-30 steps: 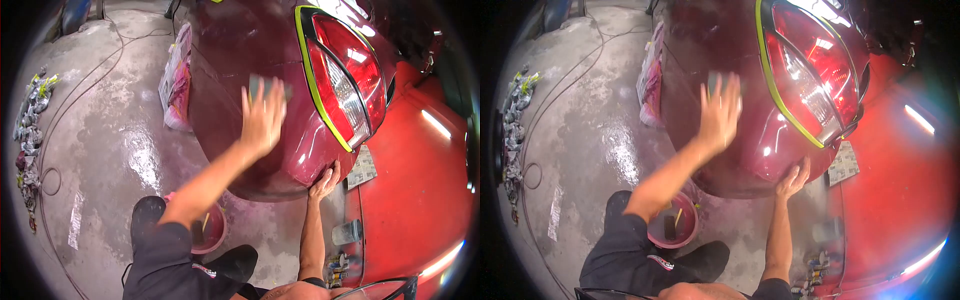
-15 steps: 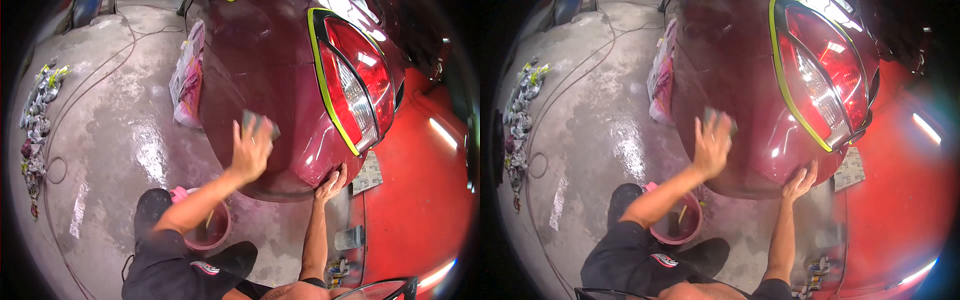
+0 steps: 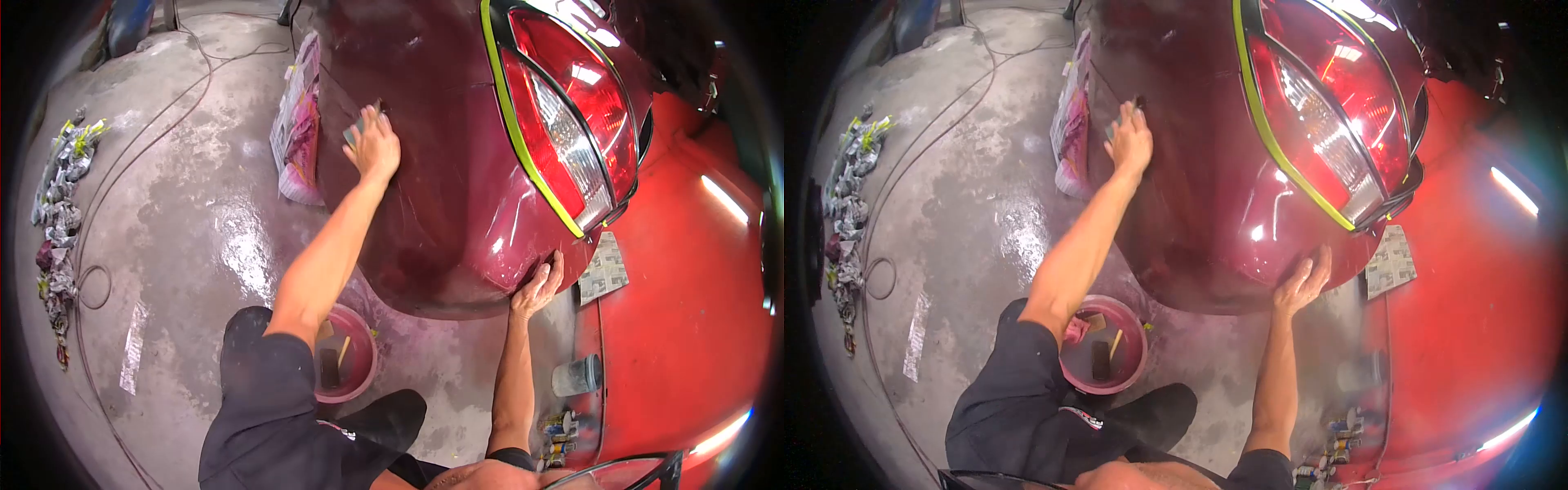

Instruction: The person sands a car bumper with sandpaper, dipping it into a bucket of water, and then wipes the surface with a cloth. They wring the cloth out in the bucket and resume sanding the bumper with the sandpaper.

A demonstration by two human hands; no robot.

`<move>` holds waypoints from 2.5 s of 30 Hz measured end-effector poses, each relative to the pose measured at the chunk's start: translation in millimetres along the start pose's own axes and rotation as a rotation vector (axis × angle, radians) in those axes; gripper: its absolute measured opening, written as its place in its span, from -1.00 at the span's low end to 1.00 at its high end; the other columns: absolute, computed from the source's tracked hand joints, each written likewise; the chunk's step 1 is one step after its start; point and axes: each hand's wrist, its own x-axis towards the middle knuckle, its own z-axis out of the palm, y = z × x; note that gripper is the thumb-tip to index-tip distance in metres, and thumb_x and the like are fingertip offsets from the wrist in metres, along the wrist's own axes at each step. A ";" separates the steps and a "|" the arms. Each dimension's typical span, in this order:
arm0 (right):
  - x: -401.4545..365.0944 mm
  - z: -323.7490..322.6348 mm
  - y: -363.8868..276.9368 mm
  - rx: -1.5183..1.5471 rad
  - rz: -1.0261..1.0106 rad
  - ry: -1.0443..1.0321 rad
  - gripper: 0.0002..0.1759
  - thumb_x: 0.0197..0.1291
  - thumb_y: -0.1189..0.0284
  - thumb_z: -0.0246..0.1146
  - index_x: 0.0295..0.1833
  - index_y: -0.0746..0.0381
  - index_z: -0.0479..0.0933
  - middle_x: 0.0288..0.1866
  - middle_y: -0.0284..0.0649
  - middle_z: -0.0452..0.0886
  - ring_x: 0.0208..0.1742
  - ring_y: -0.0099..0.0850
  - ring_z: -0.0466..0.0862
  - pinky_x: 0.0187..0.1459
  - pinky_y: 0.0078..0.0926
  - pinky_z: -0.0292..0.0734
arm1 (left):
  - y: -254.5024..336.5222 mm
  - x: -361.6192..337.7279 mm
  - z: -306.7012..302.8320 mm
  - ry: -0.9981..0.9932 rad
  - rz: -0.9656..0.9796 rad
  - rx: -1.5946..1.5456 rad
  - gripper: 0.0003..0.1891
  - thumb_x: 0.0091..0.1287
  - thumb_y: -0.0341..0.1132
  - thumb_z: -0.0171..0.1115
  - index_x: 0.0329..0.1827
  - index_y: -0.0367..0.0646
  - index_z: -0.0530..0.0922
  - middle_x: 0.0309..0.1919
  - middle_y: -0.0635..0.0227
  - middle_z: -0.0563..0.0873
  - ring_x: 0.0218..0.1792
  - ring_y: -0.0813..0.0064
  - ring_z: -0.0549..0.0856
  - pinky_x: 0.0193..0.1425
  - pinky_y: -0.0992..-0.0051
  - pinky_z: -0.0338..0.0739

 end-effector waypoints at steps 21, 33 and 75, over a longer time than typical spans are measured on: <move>-0.2 -0.4 -2.2 0.012 -0.022 0.006 -0.47 0.45 0.27 0.00 0.35 0.41 0.40 0.34 0.10 0.45 0.37 0.01 0.41 0.38 -0.11 0.28 | 39.1 -18.2 -12.9 -0.044 0.669 0.157 -0.46 0.59 -0.17 -0.20 0.57 -0.19 0.15 0.54 0.09 0.24 0.51 -0.23 0.16 0.52 -0.27 -0.06; -1.7 1.8 0.4 -0.016 -0.013 0.006 -0.48 0.45 0.25 0.01 0.33 0.40 0.42 0.35 0.08 0.46 0.38 -0.01 0.40 0.40 -0.09 0.24 | 87.2 -49.3 -10.5 -0.044 0.619 -0.024 -0.49 0.56 -0.22 -0.09 0.52 -0.19 0.27 0.52 0.12 0.29 0.51 -0.21 0.17 0.53 -0.18 0.00; 3.1 3.6 3.9 0.016 -0.024 0.017 -0.50 0.45 0.28 -0.01 0.33 0.38 0.42 0.35 0.10 0.47 0.38 0.00 0.42 0.39 -0.09 0.26 | 7.7 -143.6 -24.5 -0.097 0.886 0.049 -0.30 0.38 -0.35 0.14 0.58 -0.15 0.14 0.54 0.08 0.26 0.52 -0.23 0.17 0.48 -0.36 -0.08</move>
